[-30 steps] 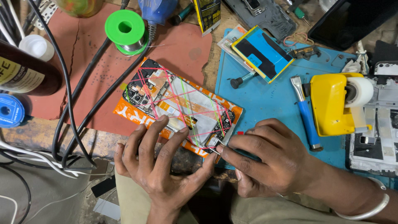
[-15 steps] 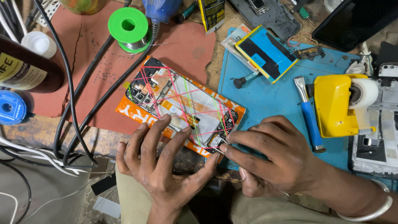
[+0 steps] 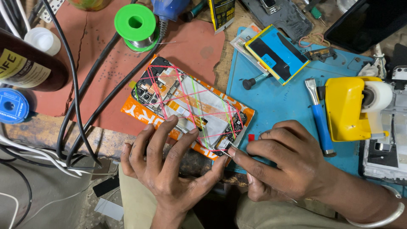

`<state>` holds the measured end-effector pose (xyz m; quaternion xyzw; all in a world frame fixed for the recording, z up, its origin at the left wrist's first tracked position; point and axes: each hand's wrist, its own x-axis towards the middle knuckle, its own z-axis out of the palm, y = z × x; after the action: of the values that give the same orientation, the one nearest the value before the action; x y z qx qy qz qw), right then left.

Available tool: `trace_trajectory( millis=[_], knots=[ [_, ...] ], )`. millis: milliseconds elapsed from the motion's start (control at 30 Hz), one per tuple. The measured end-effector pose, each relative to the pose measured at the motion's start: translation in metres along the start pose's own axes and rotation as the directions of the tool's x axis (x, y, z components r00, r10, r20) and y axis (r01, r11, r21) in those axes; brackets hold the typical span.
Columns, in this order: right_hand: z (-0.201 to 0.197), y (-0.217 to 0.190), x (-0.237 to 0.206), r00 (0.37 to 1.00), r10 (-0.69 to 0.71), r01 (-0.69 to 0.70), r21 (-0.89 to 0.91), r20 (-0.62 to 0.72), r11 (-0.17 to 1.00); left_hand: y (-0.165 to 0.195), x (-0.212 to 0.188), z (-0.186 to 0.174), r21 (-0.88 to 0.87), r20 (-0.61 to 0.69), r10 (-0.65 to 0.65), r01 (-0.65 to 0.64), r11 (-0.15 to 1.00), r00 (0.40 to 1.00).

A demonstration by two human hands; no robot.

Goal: The person uses tweezers to adjust small components on the exposed motherboard of a disassembled smartphone. They then place the battery back into the phone chassis and secure the device with multiple rubber bands.

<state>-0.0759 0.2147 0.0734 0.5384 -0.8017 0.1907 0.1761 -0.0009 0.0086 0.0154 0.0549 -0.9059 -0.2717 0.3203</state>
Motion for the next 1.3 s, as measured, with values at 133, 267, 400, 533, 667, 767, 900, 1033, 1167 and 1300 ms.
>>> trace_trajectory(
  millis=[133,267,400,533,667,767,900,1033,1167,1300],
  knots=[
    [0.0002,0.0004,0.0,1.0,-0.006,0.006,-0.004,-0.006,1.0,0.0001,-0.0002,-0.0001,-0.004,0.003,0.0,0.001,1.0,1.0],
    [0.0009,0.0005,0.0002,1.0,0.005,-0.005,0.003,0.0,1.0,-0.0008,-0.0003,-0.0002,-0.005,0.012,-0.004,0.004,1.0,1.0],
    [0.0012,0.0005,0.0004,1.0,-0.011,0.011,-0.003,0.0,1.0,-0.0009,-0.0003,-0.0001,-0.009,0.008,-0.001,0.001,1.0,1.0],
    [0.0008,0.0002,0.0009,1.0,-0.01,0.01,0.015,0.0,1.0,0.0003,-0.0006,0.0006,-0.017,0.0,-0.006,0.006,1.0,1.0],
    [-0.0002,-0.0005,0.0016,1.0,-0.002,0.002,0.018,-0.012,1.0,0.0001,-0.0006,0.0008,-0.023,-0.004,-0.006,0.006,1.0,1.0],
    [-0.0012,-0.001,0.0021,1.0,-0.011,0.011,0.0,-0.013,1.0,-0.0005,-0.0006,0.0006,-0.021,-0.003,-0.006,0.006,1.0,1.0],
    [-0.0024,-0.0013,0.003,1.0,-0.016,0.016,-0.005,-0.01,1.0,-0.0004,-0.0007,0.0005,-0.026,-0.002,-0.015,0.015,1.0,1.0],
    [-0.0027,-0.0012,0.0039,1.0,-0.015,0.015,0.004,-0.005,1.0,0.0,-0.0007,0.0006,-0.028,-0.003,-0.017,0.017,0.999,1.0],
    [-0.0022,-0.0008,0.0046,1.0,-0.018,0.018,0.015,-0.007,1.0,0.0001,-0.0004,0.0002,-0.03,0.002,-0.015,0.015,0.999,1.0],
    [-0.0013,-0.0004,0.0048,1.0,-0.016,0.016,0.022,-0.003,1.0,0.0007,0.0001,0.0002,-0.018,-0.001,-0.012,0.012,1.0,1.0]
  ],
)
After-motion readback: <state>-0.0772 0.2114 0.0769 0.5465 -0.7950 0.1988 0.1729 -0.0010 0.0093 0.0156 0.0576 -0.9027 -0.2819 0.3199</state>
